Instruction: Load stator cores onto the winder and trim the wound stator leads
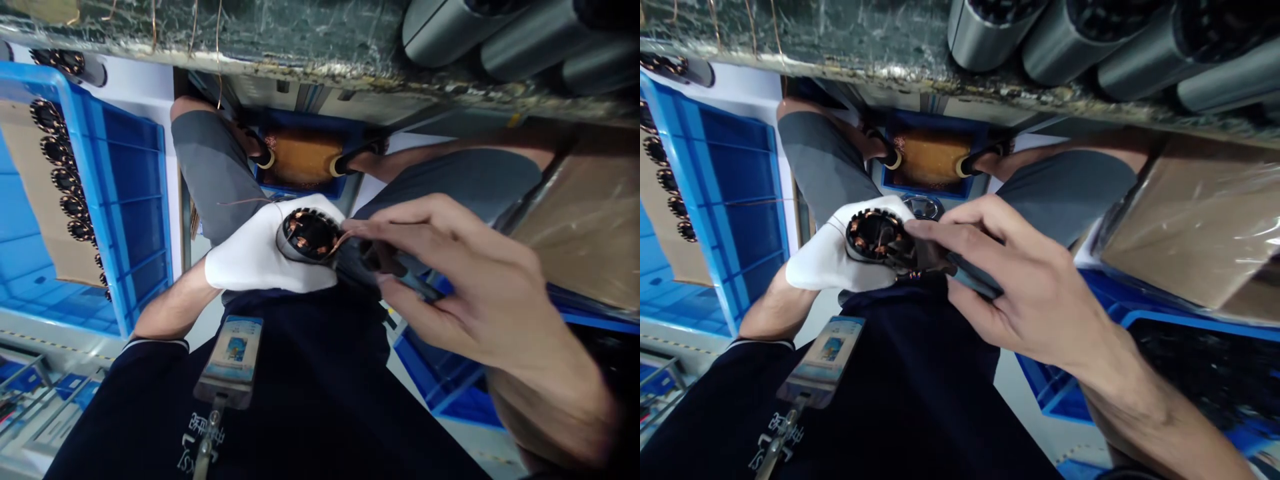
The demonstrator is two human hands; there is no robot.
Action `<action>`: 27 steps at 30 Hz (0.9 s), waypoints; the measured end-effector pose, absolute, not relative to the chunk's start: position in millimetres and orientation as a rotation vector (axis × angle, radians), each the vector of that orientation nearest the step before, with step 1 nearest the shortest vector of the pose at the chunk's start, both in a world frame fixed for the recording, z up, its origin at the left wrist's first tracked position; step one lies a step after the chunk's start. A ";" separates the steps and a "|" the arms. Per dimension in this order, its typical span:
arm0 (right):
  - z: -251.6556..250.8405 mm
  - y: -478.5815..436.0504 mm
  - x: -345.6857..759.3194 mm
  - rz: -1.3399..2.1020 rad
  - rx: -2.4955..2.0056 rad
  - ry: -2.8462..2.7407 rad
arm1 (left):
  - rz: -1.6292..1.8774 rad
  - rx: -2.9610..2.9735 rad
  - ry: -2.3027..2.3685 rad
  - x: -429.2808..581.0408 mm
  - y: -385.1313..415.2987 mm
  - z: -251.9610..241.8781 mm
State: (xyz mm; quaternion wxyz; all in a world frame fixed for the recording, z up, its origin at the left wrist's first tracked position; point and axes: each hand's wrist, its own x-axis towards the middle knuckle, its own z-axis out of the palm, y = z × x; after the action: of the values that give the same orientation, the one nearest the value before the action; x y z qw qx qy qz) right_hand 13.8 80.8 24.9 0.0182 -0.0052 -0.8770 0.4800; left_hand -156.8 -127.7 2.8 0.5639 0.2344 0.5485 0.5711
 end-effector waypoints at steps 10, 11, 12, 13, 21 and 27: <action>35.1 99.8 23.0 0.999 0.245 -3.071 | 1.302 0.752 1.406 -153.4 -127.1 -9.1; 35.4 100.1 23.3 0.976 0.251 -3.071 | 1.296 0.739 1.404 -152.8 -127.2 -10.1; 35.4 100.4 23.6 0.968 0.254 -3.073 | 1.289 0.729 1.410 -152.1 -127.1 -10.6; 35.0 100.7 23.6 0.978 0.257 -3.073 | 1.282 0.725 1.426 -151.1 -126.7 -10.6; 26.8 97.7 17.4 1.093 0.204 -3.057 | 1.183 0.777 1.683 -143.2 -116.2 -1.6; 28.7 96.0 19.6 0.985 0.192 -3.089 | 1.056 0.875 1.834 -137.4 -111.9 3.7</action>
State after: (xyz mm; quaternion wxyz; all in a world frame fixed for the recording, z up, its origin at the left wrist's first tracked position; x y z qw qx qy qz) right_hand 19.6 96.0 28.7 -0.0532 0.0592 -0.9497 0.3028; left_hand -137.4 -111.9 3.7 0.4129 0.3478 0.7295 0.4200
